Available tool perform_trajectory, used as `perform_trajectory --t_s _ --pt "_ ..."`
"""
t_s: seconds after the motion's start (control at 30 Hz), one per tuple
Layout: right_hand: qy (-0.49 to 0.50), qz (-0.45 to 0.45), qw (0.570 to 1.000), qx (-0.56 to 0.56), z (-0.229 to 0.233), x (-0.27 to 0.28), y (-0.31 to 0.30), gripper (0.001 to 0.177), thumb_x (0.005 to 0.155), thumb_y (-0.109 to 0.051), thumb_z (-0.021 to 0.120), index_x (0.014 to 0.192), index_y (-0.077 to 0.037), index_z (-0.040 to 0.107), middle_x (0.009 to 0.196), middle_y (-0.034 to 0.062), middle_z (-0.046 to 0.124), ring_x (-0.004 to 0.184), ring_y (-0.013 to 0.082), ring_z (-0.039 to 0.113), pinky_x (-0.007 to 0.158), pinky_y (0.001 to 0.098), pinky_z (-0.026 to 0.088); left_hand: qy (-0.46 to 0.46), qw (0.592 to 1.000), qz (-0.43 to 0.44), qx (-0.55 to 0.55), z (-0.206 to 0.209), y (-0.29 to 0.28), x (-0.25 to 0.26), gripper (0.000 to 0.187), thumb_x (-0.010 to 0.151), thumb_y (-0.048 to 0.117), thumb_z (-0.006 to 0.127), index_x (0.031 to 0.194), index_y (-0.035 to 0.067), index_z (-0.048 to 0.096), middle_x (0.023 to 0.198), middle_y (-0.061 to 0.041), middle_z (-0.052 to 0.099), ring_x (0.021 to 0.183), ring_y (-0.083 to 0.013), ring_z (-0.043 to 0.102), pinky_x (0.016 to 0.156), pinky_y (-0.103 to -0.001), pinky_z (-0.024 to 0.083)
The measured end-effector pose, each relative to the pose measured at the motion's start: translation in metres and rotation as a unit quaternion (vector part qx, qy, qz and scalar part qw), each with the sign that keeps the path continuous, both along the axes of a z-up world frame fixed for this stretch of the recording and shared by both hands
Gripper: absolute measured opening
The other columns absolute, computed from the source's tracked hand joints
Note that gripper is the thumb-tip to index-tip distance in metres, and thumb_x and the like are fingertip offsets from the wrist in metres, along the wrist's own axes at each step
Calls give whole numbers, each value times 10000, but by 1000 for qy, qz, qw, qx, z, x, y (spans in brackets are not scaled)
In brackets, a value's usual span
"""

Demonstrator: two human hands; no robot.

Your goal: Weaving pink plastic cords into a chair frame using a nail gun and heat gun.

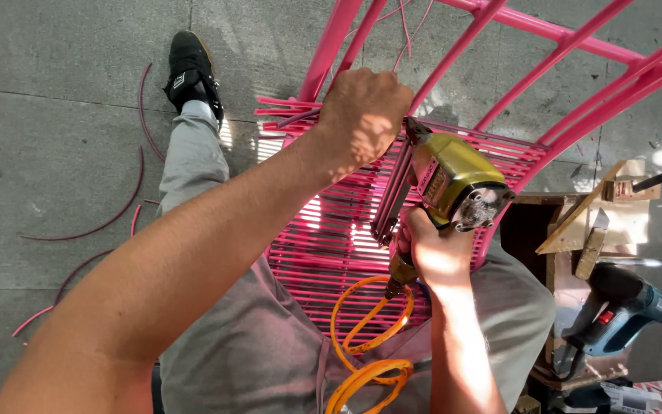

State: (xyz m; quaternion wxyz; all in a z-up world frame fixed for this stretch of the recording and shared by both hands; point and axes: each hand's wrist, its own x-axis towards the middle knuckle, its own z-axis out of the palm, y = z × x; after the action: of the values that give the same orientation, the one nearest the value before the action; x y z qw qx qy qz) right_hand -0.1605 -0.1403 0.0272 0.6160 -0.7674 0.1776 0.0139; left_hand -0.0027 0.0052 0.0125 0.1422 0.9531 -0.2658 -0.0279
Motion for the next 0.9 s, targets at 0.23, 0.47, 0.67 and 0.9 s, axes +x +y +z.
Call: perform_trajectory --t_s 0.23,0.47,0.67,0.9 --pt "-10 7 999 -35 3 -1 4 66 912 33 614 857 -2 606 652 26 565 503 118 537 442 290 430 -58 998 -8 -11 -3 1 -1 245 978 298 630 1053 85 724 847 -112 712 725 -203 723 629 -383 617" --pt "-64 16 987 -148 -12 0 4 102 856 18 664 926 -44 624 764 -6 617 671 109 588 591 280 486 -43 998 -17 -44 -11 3 2 219 982 228 613 966 46 735 817 -135 714 716 -215 738 635 -404 608" --pt "-172 61 956 -229 -16 2 18 195 817 50 618 1006 1 607 865 25 609 778 167 590 698 336 493 -159 981 -7 -107 -19 5 -1 108 846 141 668 812 87 755 823 -165 737 770 -310 763 643 -446 607" --pt "-47 11 998 -29 -6 -40 24 90 902 8 619 992 0 616 710 34 605 587 135 571 521 307 468 -144 981 14 -126 -26 5 2 143 834 131 613 810 97 750 833 -176 729 780 -357 741 639 -485 583"
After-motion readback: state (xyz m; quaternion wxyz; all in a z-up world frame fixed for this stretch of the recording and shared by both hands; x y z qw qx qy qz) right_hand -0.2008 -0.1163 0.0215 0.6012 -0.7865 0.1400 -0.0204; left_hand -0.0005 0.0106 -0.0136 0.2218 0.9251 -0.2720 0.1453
